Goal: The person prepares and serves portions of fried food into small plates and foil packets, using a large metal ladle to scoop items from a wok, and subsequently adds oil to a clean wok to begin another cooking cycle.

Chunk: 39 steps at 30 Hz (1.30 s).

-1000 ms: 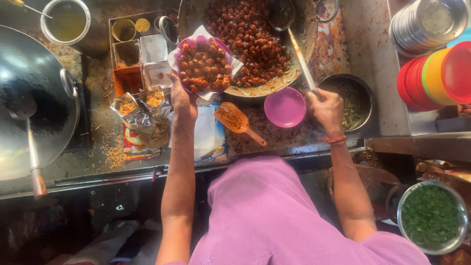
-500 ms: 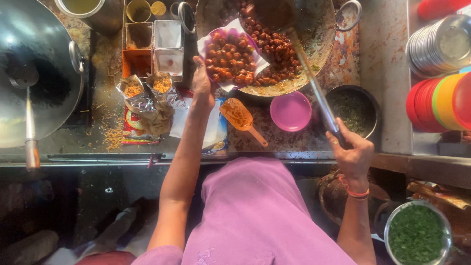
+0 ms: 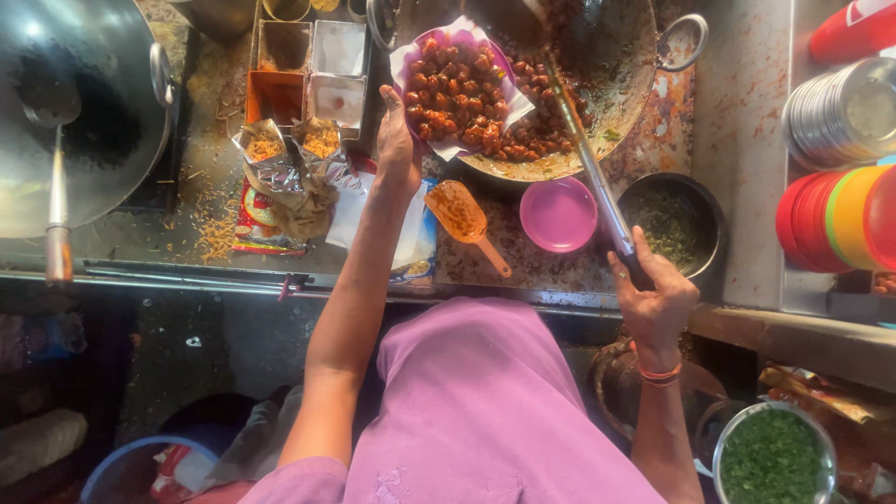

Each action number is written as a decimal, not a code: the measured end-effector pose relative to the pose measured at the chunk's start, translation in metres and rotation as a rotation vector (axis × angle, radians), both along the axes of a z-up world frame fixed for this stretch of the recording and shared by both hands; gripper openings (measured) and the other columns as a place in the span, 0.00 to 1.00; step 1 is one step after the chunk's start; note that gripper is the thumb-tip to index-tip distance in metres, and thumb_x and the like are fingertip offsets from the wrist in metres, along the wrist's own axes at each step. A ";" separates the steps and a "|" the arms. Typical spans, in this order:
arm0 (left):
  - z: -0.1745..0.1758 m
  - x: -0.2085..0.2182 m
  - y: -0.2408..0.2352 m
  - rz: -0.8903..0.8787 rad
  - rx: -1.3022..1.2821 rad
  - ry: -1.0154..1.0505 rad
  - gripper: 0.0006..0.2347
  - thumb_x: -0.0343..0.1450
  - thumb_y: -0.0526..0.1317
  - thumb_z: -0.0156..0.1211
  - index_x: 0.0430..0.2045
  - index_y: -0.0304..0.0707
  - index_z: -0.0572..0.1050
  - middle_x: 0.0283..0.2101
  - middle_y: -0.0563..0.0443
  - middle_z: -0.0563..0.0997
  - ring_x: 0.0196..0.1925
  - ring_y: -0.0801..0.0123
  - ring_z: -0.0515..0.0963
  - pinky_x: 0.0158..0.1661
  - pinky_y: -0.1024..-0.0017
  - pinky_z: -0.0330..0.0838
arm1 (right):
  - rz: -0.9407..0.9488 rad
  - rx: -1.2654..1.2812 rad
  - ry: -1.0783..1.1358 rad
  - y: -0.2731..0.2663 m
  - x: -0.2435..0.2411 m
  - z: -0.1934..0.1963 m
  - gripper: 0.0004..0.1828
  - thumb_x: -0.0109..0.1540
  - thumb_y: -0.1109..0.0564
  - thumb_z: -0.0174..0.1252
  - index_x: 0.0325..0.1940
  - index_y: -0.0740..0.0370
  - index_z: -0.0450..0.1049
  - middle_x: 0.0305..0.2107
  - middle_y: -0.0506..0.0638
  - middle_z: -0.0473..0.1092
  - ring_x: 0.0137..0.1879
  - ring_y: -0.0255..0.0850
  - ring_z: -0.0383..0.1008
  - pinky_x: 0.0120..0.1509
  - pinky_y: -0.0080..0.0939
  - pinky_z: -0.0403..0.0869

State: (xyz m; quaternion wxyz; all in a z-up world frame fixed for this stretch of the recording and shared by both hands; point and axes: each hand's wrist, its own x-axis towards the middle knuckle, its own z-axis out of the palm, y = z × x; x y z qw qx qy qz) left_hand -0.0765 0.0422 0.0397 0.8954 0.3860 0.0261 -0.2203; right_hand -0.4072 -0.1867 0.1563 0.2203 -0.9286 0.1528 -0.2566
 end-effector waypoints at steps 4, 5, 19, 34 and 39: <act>-0.002 -0.010 0.010 0.047 -0.026 0.051 0.33 0.75 0.61 0.41 0.66 0.33 0.59 0.64 0.41 0.72 0.64 0.56 0.76 0.61 0.56 0.77 | -0.088 0.486 0.036 -0.001 0.014 -0.007 0.26 0.64 0.55 0.66 0.66 0.62 0.75 0.36 0.49 0.80 0.35 0.27 0.77 0.36 0.30 0.75; -0.003 -0.014 0.014 0.067 -0.015 0.069 0.32 0.75 0.61 0.41 0.66 0.33 0.59 0.63 0.41 0.72 0.63 0.56 0.76 0.61 0.57 0.76 | -0.076 0.481 0.042 -0.003 0.018 -0.009 0.26 0.64 0.55 0.66 0.66 0.62 0.75 0.36 0.49 0.80 0.35 0.27 0.77 0.36 0.30 0.75; 0.018 -0.139 0.111 0.342 -0.121 0.163 0.30 0.77 0.60 0.35 0.67 0.36 0.62 0.66 0.46 0.71 0.66 0.63 0.73 0.65 0.61 0.70 | -0.064 -0.246 0.372 -0.054 0.099 -0.062 0.34 0.64 0.46 0.72 0.64 0.74 0.72 0.43 0.69 0.77 0.46 0.61 0.76 0.48 0.59 0.73; 0.027 -0.331 0.170 0.677 -0.071 0.266 0.31 0.78 0.60 0.36 0.67 0.33 0.62 0.65 0.45 0.73 0.66 0.62 0.73 0.65 0.60 0.68 | 1.056 1.064 0.808 0.176 0.104 0.017 0.24 0.71 0.59 0.53 0.71 0.73 0.68 0.51 0.50 0.75 0.53 0.32 0.72 0.59 0.31 0.71; 0.029 -0.464 0.175 0.868 -0.111 0.216 0.32 0.78 0.61 0.34 0.67 0.32 0.62 0.66 0.44 0.73 0.68 0.61 0.71 0.67 0.59 0.65 | 1.279 1.021 1.098 0.217 0.032 0.028 0.23 0.66 0.60 0.53 0.65 0.71 0.69 0.49 0.43 0.76 0.52 0.27 0.74 0.59 0.27 0.72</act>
